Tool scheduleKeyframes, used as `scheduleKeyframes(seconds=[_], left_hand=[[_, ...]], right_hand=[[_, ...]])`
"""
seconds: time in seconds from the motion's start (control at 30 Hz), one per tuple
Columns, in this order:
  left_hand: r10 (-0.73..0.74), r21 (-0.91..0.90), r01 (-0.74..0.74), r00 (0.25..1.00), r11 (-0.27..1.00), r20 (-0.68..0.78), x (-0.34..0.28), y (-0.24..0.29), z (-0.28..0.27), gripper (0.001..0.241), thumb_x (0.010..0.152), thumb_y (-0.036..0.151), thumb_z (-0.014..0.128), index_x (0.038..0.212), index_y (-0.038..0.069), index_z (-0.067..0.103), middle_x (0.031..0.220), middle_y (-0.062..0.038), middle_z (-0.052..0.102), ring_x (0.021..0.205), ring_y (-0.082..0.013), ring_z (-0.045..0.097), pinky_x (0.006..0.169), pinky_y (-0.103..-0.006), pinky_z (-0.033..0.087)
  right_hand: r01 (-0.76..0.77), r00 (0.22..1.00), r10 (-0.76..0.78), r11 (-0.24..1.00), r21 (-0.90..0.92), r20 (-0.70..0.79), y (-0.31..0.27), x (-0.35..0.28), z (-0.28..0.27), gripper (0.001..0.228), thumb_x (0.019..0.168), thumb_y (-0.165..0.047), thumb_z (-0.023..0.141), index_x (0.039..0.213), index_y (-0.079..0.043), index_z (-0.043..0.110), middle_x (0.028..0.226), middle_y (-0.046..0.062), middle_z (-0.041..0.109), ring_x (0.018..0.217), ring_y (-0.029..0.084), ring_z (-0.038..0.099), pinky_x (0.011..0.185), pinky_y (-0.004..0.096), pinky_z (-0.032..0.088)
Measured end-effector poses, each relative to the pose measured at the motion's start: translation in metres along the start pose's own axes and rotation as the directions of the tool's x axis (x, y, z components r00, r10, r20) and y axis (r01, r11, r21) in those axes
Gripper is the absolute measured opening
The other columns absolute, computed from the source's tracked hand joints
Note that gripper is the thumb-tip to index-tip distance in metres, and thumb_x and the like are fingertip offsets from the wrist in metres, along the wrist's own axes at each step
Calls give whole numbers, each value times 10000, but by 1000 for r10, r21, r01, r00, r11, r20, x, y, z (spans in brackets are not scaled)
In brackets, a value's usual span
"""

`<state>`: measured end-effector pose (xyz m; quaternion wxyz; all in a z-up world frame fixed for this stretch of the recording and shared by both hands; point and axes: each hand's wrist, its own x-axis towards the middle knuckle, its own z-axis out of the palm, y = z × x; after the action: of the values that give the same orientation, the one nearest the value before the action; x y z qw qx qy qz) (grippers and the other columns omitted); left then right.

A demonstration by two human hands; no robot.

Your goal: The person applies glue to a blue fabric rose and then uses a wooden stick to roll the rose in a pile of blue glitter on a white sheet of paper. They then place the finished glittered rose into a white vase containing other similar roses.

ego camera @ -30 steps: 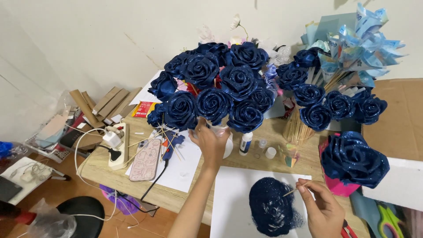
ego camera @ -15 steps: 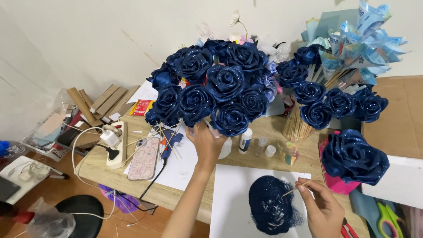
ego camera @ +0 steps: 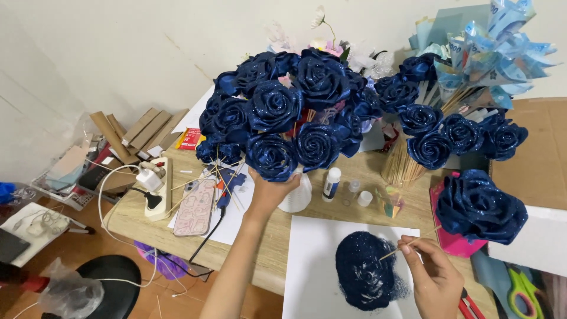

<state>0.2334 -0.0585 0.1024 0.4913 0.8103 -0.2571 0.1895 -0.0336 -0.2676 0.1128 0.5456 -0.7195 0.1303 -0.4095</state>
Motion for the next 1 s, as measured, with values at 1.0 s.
scheduleKeyframes(seconds=[1.0], left_hand=[[-7,-169,45,976,985,220,7,-10,-16,363,846,308,731,1151,120,671,1207,-50,687,1235,-254,563,1054,-361,294]], right_hand=[[29,999,-30,999,20,33,-2,10,9,111,912,42,662,1019,56,689,1027,184,710,968,239,699,950,319,595]])
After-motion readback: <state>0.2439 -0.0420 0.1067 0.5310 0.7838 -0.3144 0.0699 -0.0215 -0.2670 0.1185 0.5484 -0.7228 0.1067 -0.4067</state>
